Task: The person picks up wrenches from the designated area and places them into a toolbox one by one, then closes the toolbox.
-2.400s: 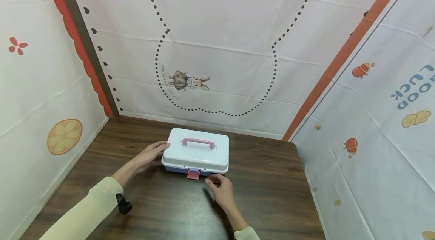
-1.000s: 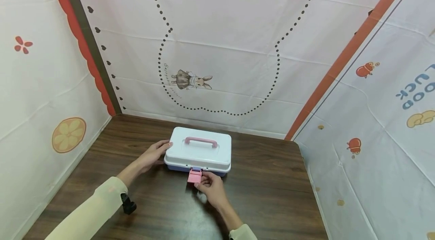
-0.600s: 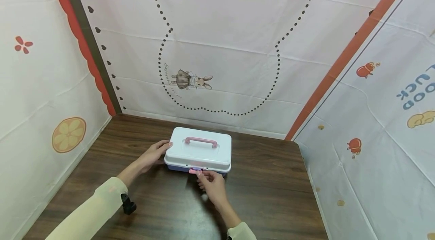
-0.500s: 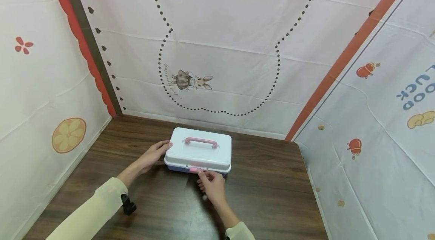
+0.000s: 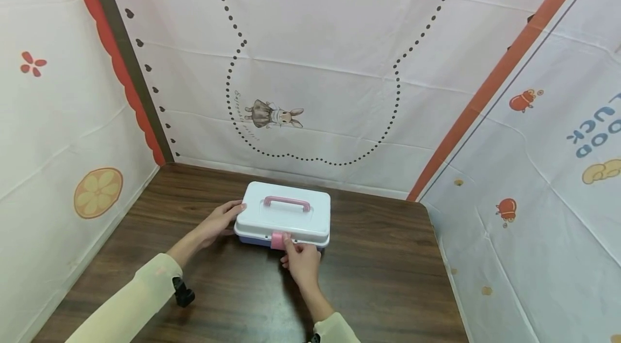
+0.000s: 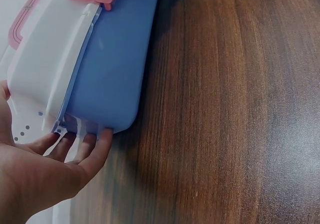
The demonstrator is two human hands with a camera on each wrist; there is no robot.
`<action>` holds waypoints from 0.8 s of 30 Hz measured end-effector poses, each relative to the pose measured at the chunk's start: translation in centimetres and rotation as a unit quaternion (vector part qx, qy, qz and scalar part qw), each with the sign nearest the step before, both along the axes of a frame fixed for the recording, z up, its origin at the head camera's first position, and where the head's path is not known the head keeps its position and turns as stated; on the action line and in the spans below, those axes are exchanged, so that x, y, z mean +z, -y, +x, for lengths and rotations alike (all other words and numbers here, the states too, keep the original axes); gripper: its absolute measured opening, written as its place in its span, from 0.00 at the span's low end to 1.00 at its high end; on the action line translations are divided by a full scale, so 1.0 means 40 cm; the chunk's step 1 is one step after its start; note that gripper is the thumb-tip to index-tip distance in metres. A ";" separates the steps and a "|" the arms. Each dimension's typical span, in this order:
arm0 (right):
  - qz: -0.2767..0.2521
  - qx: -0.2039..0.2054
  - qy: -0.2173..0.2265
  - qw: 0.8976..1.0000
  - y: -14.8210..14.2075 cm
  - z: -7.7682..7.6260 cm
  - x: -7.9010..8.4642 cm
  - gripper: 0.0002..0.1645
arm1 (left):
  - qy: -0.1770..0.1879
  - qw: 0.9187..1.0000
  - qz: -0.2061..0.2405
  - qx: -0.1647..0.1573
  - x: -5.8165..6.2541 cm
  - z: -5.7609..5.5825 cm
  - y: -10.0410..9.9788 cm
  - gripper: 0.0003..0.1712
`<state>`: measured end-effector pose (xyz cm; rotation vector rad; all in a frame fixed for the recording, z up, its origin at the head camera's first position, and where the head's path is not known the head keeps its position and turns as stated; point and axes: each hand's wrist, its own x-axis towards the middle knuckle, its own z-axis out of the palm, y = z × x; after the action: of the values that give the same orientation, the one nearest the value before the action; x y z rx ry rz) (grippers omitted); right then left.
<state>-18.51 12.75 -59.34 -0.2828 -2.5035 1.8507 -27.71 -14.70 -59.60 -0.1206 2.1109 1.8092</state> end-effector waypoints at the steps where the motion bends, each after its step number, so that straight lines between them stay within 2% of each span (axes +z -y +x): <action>1: 0.002 0.001 0.004 1.000 0.000 0.000 -0.002 0.39 | -0.002 1.000 -0.002 -0.001 0.002 0.000 0.000 0.56; 7: 0.007 0.008 0.025 1.000 0.000 0.003 -0.016 0.41 | -0.013 1.000 -0.015 -0.011 0.012 0.002 -0.001 0.54; 14: -0.005 0.025 0.046 0.999 -0.011 -0.001 -0.023 0.43 | -0.026 0.999 -0.025 -0.018 0.001 -0.007 0.001 0.54; 18: -0.043 0.054 0.064 0.996 -0.018 -0.004 -0.024 0.44 | -0.031 0.999 -0.036 -0.021 -0.003 -0.016 0.003 0.56; 24: -0.130 0.086 0.100 0.983 -0.020 -0.010 -0.024 0.43 | -0.010 0.999 -0.028 -0.025 0.001 -0.026 0.009 0.57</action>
<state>-18.91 13.55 -60.28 -0.2773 -2.4745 2.3333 -28.77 -15.05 -59.57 -0.0652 2.1598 1.7304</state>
